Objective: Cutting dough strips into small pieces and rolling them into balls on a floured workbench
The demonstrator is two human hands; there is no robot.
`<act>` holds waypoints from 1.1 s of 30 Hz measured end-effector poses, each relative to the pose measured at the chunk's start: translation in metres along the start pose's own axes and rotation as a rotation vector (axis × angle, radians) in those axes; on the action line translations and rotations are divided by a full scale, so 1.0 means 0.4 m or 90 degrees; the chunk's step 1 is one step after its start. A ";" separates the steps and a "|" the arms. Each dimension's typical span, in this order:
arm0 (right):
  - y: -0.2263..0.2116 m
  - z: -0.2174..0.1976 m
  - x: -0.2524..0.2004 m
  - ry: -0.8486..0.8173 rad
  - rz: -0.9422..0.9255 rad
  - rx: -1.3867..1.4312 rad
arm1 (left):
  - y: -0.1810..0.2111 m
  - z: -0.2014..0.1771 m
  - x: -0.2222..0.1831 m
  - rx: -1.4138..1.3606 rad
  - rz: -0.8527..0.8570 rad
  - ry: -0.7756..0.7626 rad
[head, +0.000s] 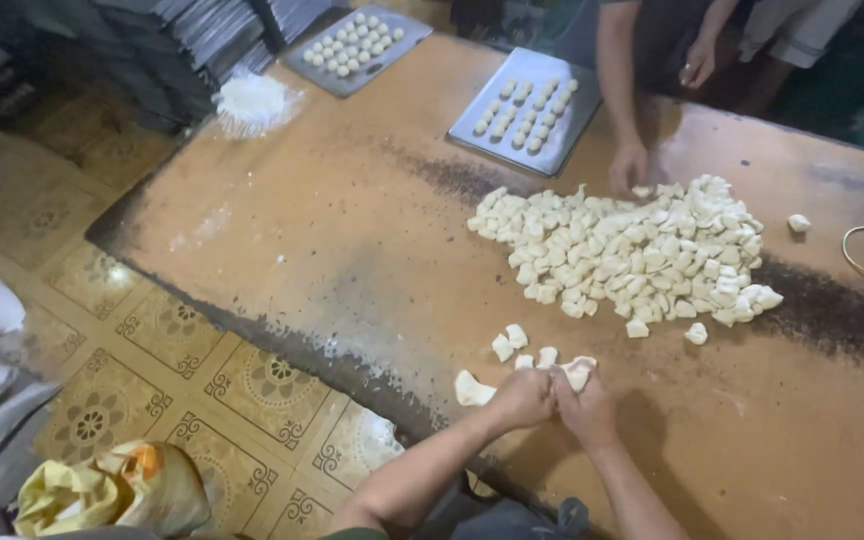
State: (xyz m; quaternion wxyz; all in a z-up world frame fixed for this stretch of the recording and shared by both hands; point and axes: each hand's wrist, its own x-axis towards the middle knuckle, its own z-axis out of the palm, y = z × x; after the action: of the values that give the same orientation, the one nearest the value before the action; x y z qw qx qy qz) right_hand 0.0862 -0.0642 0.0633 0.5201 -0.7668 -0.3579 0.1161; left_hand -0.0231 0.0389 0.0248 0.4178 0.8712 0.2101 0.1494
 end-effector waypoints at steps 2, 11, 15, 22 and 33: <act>0.065 -0.003 0.006 0.076 -0.143 -0.252 | 0.024 -0.015 -0.034 0.077 0.098 -0.058; 0.006 0.022 -0.003 -0.304 0.038 -0.272 | 0.212 -0.277 -0.048 0.022 0.041 -0.219; -0.062 0.019 -0.019 -0.107 -0.105 -0.166 | -0.034 -0.104 0.021 -0.038 0.124 -0.111; 0.109 0.017 0.019 -0.090 0.066 -0.426 | 0.065 -0.103 -0.054 -0.036 0.140 -0.131; 0.012 0.008 -0.033 -0.228 -0.141 -0.216 | -0.092 -0.022 0.000 -0.188 0.249 -0.043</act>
State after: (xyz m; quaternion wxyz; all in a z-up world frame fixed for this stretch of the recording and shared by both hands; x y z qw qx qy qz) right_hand 0.0770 -0.0716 0.0552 0.3217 -0.7665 -0.5403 0.1307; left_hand -0.0357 0.0655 0.0010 0.5104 0.8293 -0.0011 0.2274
